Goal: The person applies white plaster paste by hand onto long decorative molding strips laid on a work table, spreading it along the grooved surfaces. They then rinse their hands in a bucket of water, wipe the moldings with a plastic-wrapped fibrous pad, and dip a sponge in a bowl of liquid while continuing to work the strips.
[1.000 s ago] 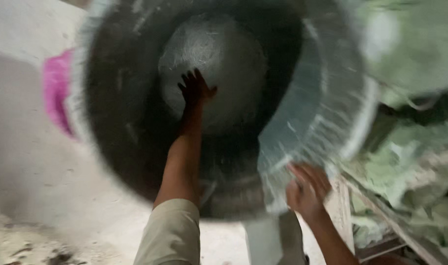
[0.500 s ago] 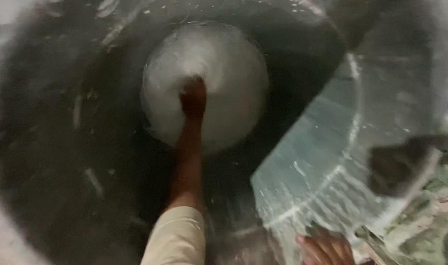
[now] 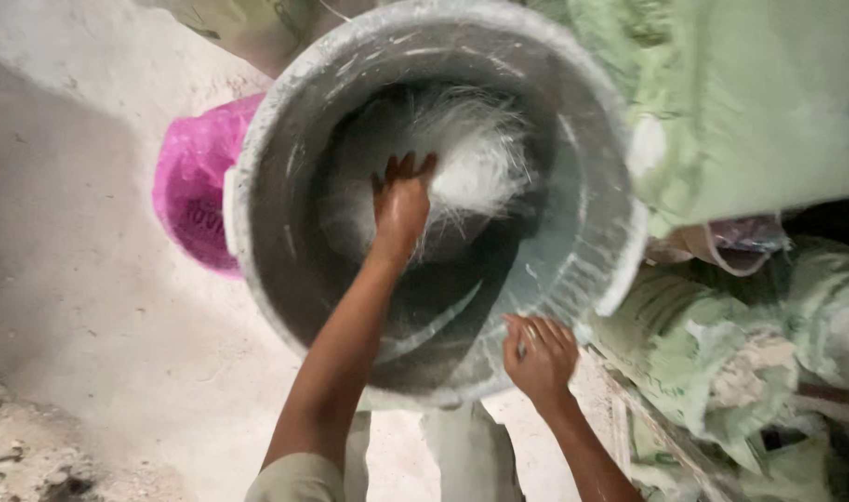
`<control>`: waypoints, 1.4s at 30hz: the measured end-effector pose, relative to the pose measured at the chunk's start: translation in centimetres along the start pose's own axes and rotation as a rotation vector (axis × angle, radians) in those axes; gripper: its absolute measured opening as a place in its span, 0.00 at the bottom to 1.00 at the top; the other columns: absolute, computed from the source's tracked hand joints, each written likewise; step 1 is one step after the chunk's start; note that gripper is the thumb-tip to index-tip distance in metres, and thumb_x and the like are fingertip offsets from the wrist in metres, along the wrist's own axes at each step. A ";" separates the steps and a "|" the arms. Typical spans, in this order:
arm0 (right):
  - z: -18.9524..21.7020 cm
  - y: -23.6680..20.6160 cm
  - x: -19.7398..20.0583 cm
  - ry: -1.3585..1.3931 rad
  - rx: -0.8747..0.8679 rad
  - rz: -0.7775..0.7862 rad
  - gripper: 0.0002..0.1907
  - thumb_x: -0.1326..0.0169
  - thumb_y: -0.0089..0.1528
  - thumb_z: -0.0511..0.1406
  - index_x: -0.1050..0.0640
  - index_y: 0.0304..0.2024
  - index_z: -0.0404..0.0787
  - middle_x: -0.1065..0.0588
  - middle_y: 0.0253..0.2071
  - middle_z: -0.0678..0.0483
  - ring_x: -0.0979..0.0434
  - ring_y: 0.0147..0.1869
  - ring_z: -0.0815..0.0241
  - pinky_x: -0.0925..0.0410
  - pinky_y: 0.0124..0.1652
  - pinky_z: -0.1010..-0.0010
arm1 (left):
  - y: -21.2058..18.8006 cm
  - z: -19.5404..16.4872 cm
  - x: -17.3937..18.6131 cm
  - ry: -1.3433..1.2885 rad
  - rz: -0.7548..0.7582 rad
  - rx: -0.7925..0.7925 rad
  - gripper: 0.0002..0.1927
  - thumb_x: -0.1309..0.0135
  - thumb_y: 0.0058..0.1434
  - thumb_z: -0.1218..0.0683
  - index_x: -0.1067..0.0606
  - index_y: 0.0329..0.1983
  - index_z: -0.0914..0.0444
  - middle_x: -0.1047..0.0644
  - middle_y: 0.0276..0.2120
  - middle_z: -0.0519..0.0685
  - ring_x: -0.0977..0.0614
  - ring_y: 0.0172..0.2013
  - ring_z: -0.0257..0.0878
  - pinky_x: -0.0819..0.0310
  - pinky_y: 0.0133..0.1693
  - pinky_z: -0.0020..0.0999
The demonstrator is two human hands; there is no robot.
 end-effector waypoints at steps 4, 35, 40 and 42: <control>0.7 1.5 1.1 0.397 -0.032 0.056 0.09 0.49 0.64 0.26 0.20 0.44 0.37 0.21 0.40 0.48 0.20 0.44 0.49 0.28 0.45 0.63 | -3.2 -2.1 3.9 -0.077 0.075 -0.017 0.23 0.54 0.63 0.61 0.25 0.61 0.52 0.26 0.62 0.56 0.25 0.59 0.57 0.33 0.59 0.58; 10.2 13.6 27.9 0.669 -0.003 -0.027 0.54 0.29 0.49 0.34 0.44 0.72 0.35 0.35 0.65 0.41 0.33 0.69 0.49 0.36 0.63 0.58 | -5.9 -25.5 48.2 -1.261 -0.245 -0.665 0.18 0.31 0.50 0.64 0.19 0.43 0.57 0.21 0.51 0.48 0.16 0.50 0.46 0.20 0.51 0.39; 8.6 14.1 30.6 0.500 0.039 -0.185 0.39 0.32 0.55 0.30 0.33 0.67 0.38 0.28 0.63 0.46 0.27 0.67 0.54 0.32 0.65 0.61 | -5.5 -25.3 52.5 -0.550 -0.027 -0.496 0.60 0.27 0.44 0.50 0.49 0.75 0.66 0.44 0.71 0.66 0.43 0.71 0.63 0.47 0.69 0.62; 8.6 14.6 31.7 0.485 0.061 -0.216 0.38 0.33 0.56 0.30 0.33 0.67 0.38 0.27 0.63 0.46 0.26 0.66 0.53 0.31 0.64 0.60 | -5.6 -25.2 52.2 -0.601 0.192 -0.445 0.74 0.25 0.43 0.41 0.63 0.78 0.70 0.52 0.74 0.69 0.49 0.73 0.61 0.59 0.69 0.64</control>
Point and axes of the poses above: each hand's wrist, its own y-axis towards the middle knuckle, its own x-axis out of the back of the hand, z = x × y, the point moved 6 cm from there along y, towards the middle knuckle
